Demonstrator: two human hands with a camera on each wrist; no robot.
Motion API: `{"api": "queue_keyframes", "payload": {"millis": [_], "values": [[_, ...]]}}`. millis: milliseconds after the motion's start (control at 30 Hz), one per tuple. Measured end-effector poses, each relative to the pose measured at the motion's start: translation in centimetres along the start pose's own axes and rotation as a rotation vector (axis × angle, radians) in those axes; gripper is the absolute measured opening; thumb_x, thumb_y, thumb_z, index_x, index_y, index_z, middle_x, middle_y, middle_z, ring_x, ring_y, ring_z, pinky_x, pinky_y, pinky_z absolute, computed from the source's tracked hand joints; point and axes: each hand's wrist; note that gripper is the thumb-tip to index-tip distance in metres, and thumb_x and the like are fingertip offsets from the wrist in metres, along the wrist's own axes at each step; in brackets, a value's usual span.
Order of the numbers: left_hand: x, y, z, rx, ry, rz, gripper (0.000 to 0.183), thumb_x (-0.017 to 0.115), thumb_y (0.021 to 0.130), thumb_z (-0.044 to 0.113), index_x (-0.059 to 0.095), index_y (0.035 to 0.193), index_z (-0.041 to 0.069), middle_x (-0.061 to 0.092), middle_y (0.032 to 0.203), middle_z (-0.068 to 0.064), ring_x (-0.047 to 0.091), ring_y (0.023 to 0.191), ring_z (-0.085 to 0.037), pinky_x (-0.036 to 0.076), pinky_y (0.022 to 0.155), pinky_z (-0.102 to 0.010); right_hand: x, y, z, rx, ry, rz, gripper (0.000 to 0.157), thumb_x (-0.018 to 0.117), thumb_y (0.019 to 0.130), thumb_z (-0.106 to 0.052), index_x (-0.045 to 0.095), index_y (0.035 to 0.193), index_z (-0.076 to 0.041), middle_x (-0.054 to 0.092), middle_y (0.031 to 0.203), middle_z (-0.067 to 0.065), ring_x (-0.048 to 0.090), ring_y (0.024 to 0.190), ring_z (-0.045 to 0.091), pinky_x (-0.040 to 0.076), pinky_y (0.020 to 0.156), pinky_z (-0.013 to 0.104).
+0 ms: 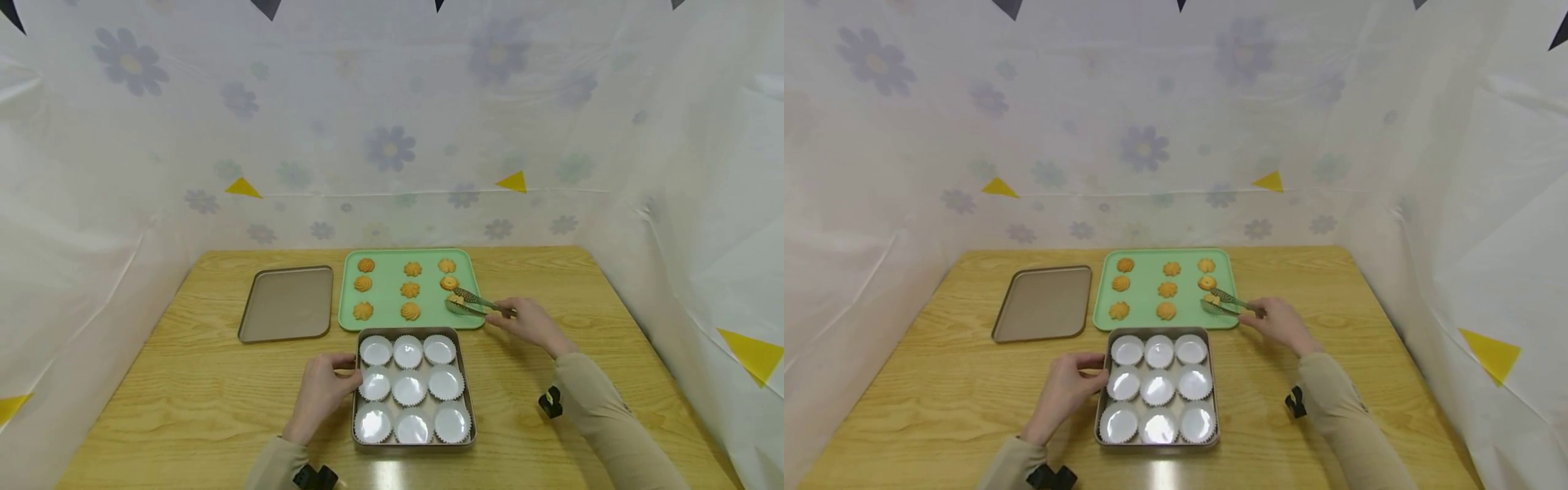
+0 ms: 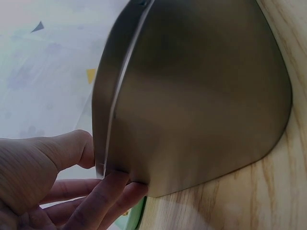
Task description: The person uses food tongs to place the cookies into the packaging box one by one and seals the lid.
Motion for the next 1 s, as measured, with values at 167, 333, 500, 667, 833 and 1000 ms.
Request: {"api": "queue_keyframes", "payload": {"millis": [167,333,500,667,833,1000], "values": [[0.0,0.0,0.0,0.003,-0.001,-0.007,0.033,0.073,0.075,0.004,0.074,0.107,-0.005,0.078,0.097,-0.020,0.076,0.087,-0.029,0.058,0.062,-0.023,-0.1,0.0,-0.4,-0.003,0.008,0.008,0.023,0.067,0.096,-0.029,0.072,0.095,-0.007,0.049,0.065,0.000,0.034,0.056,0.008,0.029,0.052,0.023],[0.0,0.0,0.0,0.002,-0.012,-0.013,0.034,0.073,0.076,0.004,0.074,0.108,-0.005,0.078,0.098,-0.020,0.076,0.083,-0.027,0.058,0.060,-0.022,-0.4,-0.1,-1.2,-0.017,0.029,0.013,0.036,0.068,0.095,-0.031,0.073,0.116,-0.003,0.054,0.068,-0.001,0.035,0.057,0.008,0.030,0.051,0.023],[0.1,0.0,-0.1,0.010,-0.001,-0.010,0.033,0.074,0.075,0.005,0.074,0.108,-0.004,0.078,0.097,-0.019,0.076,0.087,-0.029,0.058,0.061,-0.022,-0.6,0.0,-2.2,-0.042,0.048,0.025,0.042,0.069,0.094,-0.030,0.070,0.124,-0.001,0.057,0.071,-0.001,0.035,0.056,0.007,0.031,0.050,0.022],[0.1,0.1,0.0,0.011,-0.003,-0.010,0.034,0.073,0.075,0.004,0.074,0.108,-0.005,0.078,0.098,-0.020,0.075,0.089,-0.031,0.058,0.061,-0.022,-0.7,0.0,-3.5,-0.070,0.062,0.022,0.040,0.070,0.094,-0.029,0.070,0.123,-0.001,0.058,0.073,-0.001,0.038,0.059,0.008,0.033,0.051,0.022],[0.1,0.0,0.1,0.004,0.001,-0.002,0.034,0.072,0.075,0.004,0.074,0.107,-0.006,0.078,0.097,-0.020,0.076,0.086,-0.029,0.058,0.060,-0.022,-0.8,0.1,-4.7,-0.115,0.075,0.015,0.037,0.070,0.093,-0.030,0.072,0.119,-0.003,0.058,0.072,-0.003,0.038,0.058,0.008,0.033,0.051,0.021],[0.0,0.1,0.1,0.000,-0.001,0.007,0.034,0.071,0.074,0.003,0.074,0.107,-0.006,0.078,0.095,-0.020,0.076,0.081,-0.027,0.058,0.059,-0.022,-0.6,0.3,-5.8,-0.175,0.073,0.011,0.024,0.071,0.093,-0.029,0.075,0.106,-0.009,0.053,0.068,-0.005,0.037,0.058,0.007,0.033,0.053,0.021]]}}
Point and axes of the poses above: each hand's wrist, its own y-axis towards the middle knuckle, its own x-axis out of the palm, z = x × y
